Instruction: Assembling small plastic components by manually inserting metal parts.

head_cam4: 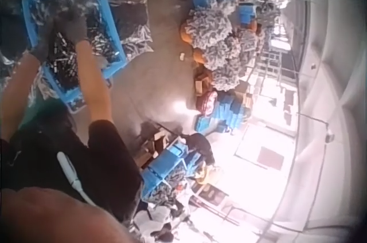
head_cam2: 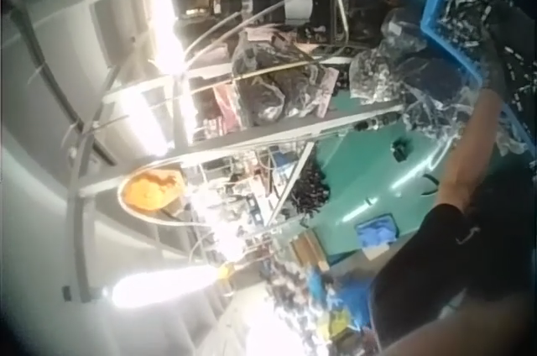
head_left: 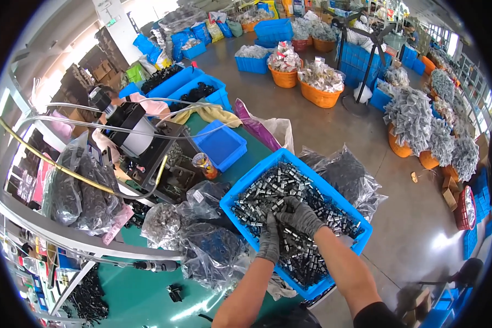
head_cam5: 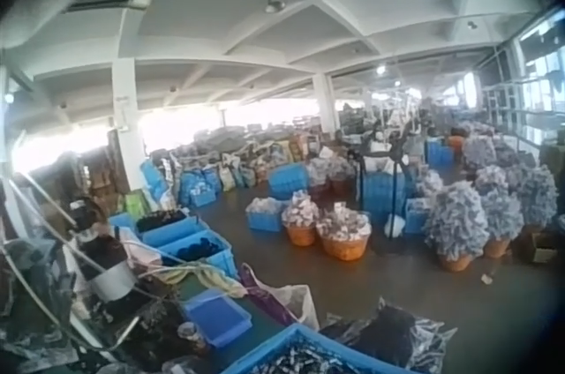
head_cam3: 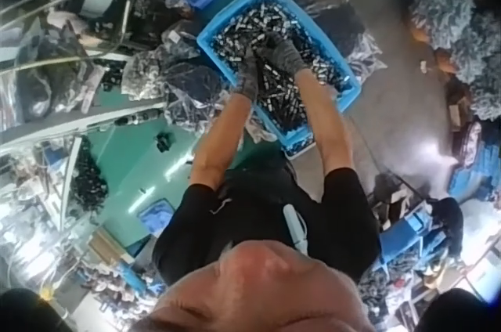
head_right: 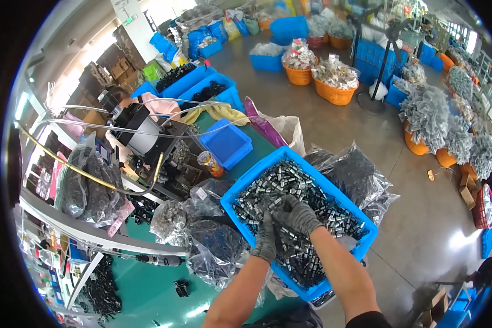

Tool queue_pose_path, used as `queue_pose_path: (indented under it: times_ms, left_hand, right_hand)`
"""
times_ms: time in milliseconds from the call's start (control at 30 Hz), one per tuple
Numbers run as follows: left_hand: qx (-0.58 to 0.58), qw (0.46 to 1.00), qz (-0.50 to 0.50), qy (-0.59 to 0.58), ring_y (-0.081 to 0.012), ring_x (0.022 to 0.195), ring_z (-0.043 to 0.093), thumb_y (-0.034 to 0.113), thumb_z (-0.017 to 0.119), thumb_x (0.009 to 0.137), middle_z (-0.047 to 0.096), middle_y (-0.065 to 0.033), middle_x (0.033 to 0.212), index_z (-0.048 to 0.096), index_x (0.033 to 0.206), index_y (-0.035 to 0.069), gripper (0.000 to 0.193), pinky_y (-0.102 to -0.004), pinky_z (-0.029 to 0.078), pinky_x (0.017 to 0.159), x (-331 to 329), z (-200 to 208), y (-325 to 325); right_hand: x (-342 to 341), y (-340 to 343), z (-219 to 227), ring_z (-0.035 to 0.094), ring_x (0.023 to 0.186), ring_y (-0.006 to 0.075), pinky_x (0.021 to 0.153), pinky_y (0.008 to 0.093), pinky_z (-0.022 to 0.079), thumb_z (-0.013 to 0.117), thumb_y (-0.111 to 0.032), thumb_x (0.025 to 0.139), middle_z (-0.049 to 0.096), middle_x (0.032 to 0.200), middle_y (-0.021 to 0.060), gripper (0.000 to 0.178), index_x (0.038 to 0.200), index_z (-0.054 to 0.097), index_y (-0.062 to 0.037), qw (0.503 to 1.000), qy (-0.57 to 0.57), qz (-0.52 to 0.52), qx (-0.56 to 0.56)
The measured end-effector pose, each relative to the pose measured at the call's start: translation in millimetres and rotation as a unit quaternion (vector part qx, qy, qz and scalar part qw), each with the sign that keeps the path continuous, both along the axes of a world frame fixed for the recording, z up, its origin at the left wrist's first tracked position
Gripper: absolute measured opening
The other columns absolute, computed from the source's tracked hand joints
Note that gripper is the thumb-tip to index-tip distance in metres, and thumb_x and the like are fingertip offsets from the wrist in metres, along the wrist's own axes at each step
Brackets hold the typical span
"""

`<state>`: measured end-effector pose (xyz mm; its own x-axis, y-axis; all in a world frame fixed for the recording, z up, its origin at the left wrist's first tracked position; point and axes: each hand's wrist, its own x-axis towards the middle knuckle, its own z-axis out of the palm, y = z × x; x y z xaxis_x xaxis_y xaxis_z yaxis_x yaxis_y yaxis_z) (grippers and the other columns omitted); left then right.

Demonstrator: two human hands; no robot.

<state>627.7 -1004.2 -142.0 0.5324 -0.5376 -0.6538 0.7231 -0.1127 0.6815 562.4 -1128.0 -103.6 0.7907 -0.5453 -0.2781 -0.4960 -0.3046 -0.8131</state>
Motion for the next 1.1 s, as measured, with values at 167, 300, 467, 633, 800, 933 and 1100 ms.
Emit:
queue_pose_path:
  times_ms: [167,300,467,633,800,933,1100]
  left_hand:
    - [-0.035,0.998,0.049,-0.029,-0.0261,0.112,0.059,0.066,0.045,0.093,0.058,-0.0071,0.131,0.045,0.142,0.018,0.068,-0.0433,0.051,0.091,-10.7,-5.6,-0.3]
    - [-0.056,0.992,0.105,0.046,-0.026,0.115,0.057,0.07,0.042,0.092,0.058,-0.0064,0.132,0.048,0.14,0.019,0.071,-0.0443,0.048,0.096,-18.5,-18.1,-4.0]
    - [-0.092,0.989,0.099,0.056,-0.0246,0.114,0.056,0.071,0.042,0.091,0.059,-0.0074,0.129,0.05,0.138,0.017,0.072,-0.042,0.047,0.093,-21.7,-6.3,-5.0]
    - [-0.226,0.951,0.211,0.008,-0.0145,0.114,0.055,0.018,0.061,0.097,0.058,-0.0072,0.128,0.053,0.129,0.002,0.037,-0.0262,0.047,0.096,-31.3,-0.9,-2.5]
    - [-0.176,0.97,0.118,-0.12,-0.0152,0.102,0.056,0.042,0.049,0.1,0.059,-0.0043,0.116,0.052,0.127,0.012,0.04,-0.0304,0.049,0.087,-17.7,25.8,-14.3]
    - [-0.192,0.964,0.12,-0.137,-0.014,0.098,0.056,0.036,0.05,0.101,0.059,-0.0043,0.112,0.051,0.126,0.011,0.036,-0.0294,0.049,0.086,-15.3,38.8,-19.3]
    - [-0.23,0.954,0.13,-0.14,-0.0139,0.115,0.052,0.021,0.056,0.1,0.056,-0.0055,0.127,0.05,0.13,0.009,0.033,-0.0283,0.041,0.1,-20.1,60.2,-11.2]
  right_hand:
    - [-5.1,15.2,6.0,0.067,0.094,0.0261,0.085,0.0352,0.051,0.071,-0.048,0.081,0.069,0.1,0.0127,0.069,0.134,0.053,-0.0071,0.999,-0.003,-0.044,0.016]
    - [-7.8,24.6,9.6,0.064,0.089,0.0182,0.082,0.0325,0.052,0.076,-0.038,0.08,0.068,0.099,0.0111,0.064,0.13,0.054,-0.0049,0.993,-0.078,-0.08,0.041]
    - [-8.8,36.7,17.7,0.063,0.079,0.0117,0.076,0.0301,0.052,0.075,-0.025,0.08,0.07,0.088,0.0055,0.04,0.111,0.063,-0.0029,0.977,-0.166,-0.12,0.061]
    - [-17.6,42.9,19.4,0.061,0.092,0.0126,0.082,0.0292,0.052,0.077,-0.007,0.079,0.066,0.101,0.005,0.037,0.112,0.062,-0.0044,0.926,-0.303,-0.147,0.169]
    - [-18.5,36.8,42.0,0.057,0.097,0.0099,0.088,0.0272,0.049,0.072,-0.003,0.084,0.063,0.107,0.0044,0.036,0.117,0.059,-0.0034,0.928,-0.29,-0.152,0.175]
    - [-14.7,34.0,51.0,0.056,0.1,0.0099,0.089,0.0274,0.049,0.068,-0.002,0.086,0.063,0.108,0.0033,0.034,0.119,0.059,-0.0039,0.902,-0.315,-0.155,0.251]
    - [-15.0,37.0,61.3,0.057,0.1,0.0111,0.089,0.0275,0.049,0.066,0.001,0.087,0.062,0.109,0.0035,0.034,0.12,0.058,-0.0034,0.899,-0.358,-0.142,0.21]
